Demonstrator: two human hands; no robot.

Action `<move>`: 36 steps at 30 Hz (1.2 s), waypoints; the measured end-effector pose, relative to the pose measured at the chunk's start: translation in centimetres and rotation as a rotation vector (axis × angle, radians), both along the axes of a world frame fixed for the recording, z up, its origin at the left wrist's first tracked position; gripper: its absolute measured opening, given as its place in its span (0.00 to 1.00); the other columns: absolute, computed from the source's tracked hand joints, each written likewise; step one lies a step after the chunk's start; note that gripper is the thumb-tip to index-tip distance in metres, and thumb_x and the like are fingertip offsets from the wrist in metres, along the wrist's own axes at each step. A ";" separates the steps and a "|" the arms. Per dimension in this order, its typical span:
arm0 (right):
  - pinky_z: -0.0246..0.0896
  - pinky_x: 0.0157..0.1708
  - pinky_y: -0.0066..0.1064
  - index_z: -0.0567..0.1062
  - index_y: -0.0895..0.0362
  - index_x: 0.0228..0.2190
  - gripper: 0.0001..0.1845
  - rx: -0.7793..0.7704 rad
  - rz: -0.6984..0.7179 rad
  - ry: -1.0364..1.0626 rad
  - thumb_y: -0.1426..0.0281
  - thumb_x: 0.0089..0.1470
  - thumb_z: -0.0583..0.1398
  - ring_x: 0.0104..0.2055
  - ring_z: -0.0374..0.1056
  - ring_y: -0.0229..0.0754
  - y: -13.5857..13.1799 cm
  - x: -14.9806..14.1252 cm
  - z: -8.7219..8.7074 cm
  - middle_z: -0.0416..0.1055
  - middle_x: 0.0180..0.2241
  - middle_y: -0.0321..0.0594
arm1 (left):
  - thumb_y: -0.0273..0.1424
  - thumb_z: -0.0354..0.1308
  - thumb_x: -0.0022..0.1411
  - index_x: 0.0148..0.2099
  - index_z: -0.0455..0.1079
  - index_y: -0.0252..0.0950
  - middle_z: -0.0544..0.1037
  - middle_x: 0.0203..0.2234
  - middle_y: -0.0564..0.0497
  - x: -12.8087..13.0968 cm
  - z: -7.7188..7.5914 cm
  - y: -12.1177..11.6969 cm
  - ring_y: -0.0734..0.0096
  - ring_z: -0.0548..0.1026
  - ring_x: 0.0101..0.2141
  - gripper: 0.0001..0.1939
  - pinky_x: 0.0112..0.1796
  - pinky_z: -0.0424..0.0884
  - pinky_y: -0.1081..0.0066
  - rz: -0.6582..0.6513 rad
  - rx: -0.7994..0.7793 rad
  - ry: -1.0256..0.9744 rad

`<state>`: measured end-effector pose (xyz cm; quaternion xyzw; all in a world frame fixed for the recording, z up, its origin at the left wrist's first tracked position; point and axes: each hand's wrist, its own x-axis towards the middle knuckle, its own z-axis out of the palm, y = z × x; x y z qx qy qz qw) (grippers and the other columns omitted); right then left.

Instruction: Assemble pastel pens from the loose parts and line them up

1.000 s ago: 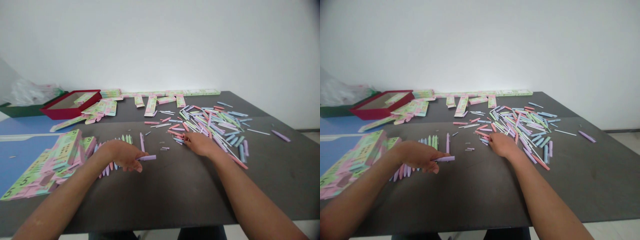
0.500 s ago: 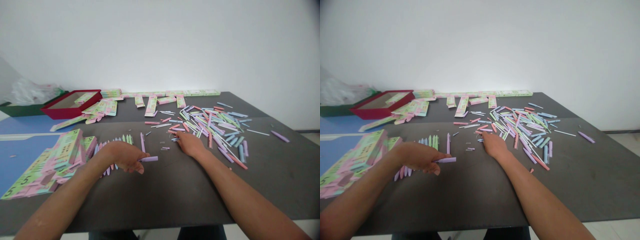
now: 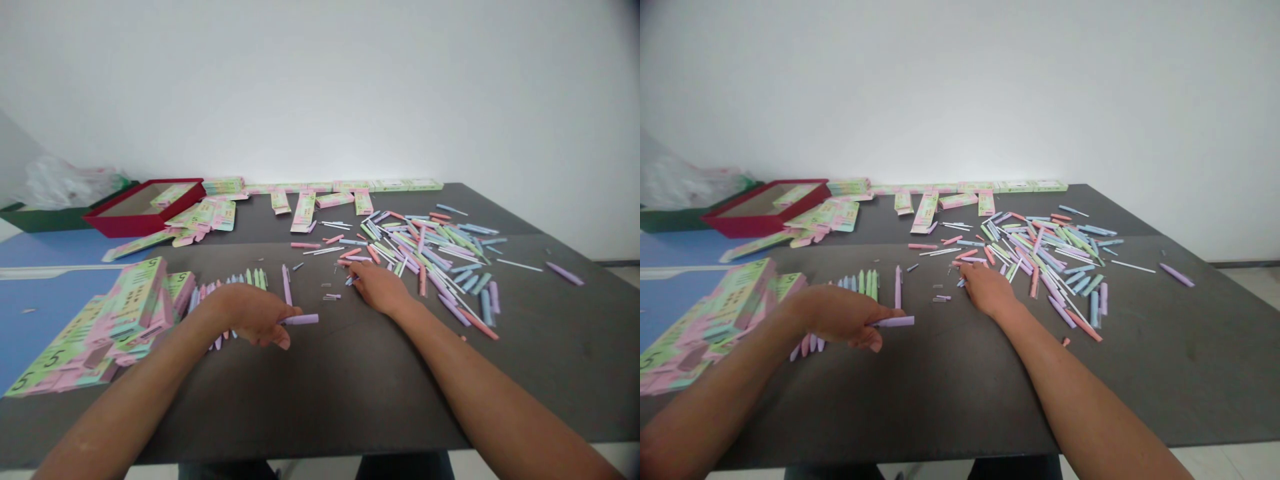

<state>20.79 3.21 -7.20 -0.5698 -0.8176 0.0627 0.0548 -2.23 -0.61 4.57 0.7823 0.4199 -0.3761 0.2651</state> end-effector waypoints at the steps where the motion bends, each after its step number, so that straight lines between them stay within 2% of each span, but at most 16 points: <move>1: 0.58 0.34 0.33 0.66 0.53 0.43 0.12 0.005 -0.001 0.001 0.69 0.57 0.50 0.45 0.66 0.48 0.0 0.0 -0.1 0.65 0.50 0.43 | 0.32 0.53 0.60 0.62 0.56 0.37 0.81 0.32 0.45 0.0 0.0 0.0 0.66 0.76 0.30 0.28 0.22 0.61 0.75 -0.008 0.005 0.001; 10: 0.58 0.36 0.34 0.65 0.55 0.43 0.13 0.008 0.060 0.024 0.72 0.56 0.50 0.47 0.64 0.48 0.3 -0.1 -0.6 0.66 0.49 0.45 | 0.34 0.54 0.59 0.63 0.56 0.41 0.80 0.31 0.46 -0.2 -0.2 -0.1 0.63 0.75 0.29 0.29 0.23 0.62 0.73 -0.037 0.062 0.020; 16: 0.56 0.44 0.34 0.66 0.57 0.43 0.13 0.014 0.115 0.079 0.75 0.55 0.51 0.50 0.61 0.46 0.6 -0.1 -1.1 0.66 0.48 0.46 | 0.34 0.54 0.59 0.63 0.56 0.40 0.80 0.30 0.46 -0.1 -0.2 -0.2 0.63 0.75 0.29 0.30 0.23 0.62 0.73 -0.037 0.068 0.016; 19: 0.55 0.45 0.33 0.66 0.58 0.41 0.11 0.029 0.145 0.078 0.74 0.56 0.51 0.49 0.61 0.45 0.5 0.0 -1.2 0.67 0.47 0.47 | 0.34 0.54 0.59 0.63 0.57 0.41 0.80 0.29 0.47 -0.1 -0.1 -0.3 0.63 0.75 0.28 0.29 0.23 0.61 0.73 -0.044 0.076 0.015; 24: 0.55 0.42 0.32 0.68 0.57 0.39 0.09 0.036 0.133 0.063 0.72 0.57 0.51 0.47 0.62 0.45 0.4 0.0 -1.1 0.66 0.45 0.46 | 0.36 0.55 0.59 0.64 0.55 0.41 0.80 0.35 0.43 -0.2 -0.1 -0.4 0.60 0.76 0.32 0.31 0.24 0.62 0.71 -0.086 0.133 0.055; 29: 0.53 0.39 0.31 0.68 0.59 0.36 0.08 0.021 0.125 0.068 0.74 0.56 0.50 0.43 0.62 0.44 0.0 -0.2 -0.2 0.67 0.42 0.48 | 0.37 0.55 0.59 0.64 0.55 0.42 0.80 0.35 0.44 -0.2 -0.1 -0.5 0.59 0.76 0.32 0.31 0.26 0.63 0.71 -0.070 0.135 0.037; 33: 0.51 0.31 0.27 0.67 0.58 0.32 0.05 -0.073 0.177 0.185 0.75 0.53 0.52 0.34 0.62 0.38 -1.4 -0.5 1.0 0.69 0.33 0.40 | 0.37 0.54 0.59 0.64 0.55 0.43 0.80 0.35 0.44 -0.1 -0.1 -0.5 0.59 0.76 0.33 0.31 0.28 0.65 0.70 -0.049 0.126 0.043; 36: 0.49 0.30 0.27 0.67 0.57 0.31 0.04 -0.122 0.222 0.191 0.75 0.52 0.52 0.31 0.61 0.37 -2.2 -1.1 1.2 0.68 0.31 0.38 | 0.37 0.55 0.58 0.64 0.55 0.41 0.79 0.37 0.43 0.0 -0.3 -0.6 0.58 0.76 0.34 0.31 0.29 0.66 0.69 -0.060 0.130 0.045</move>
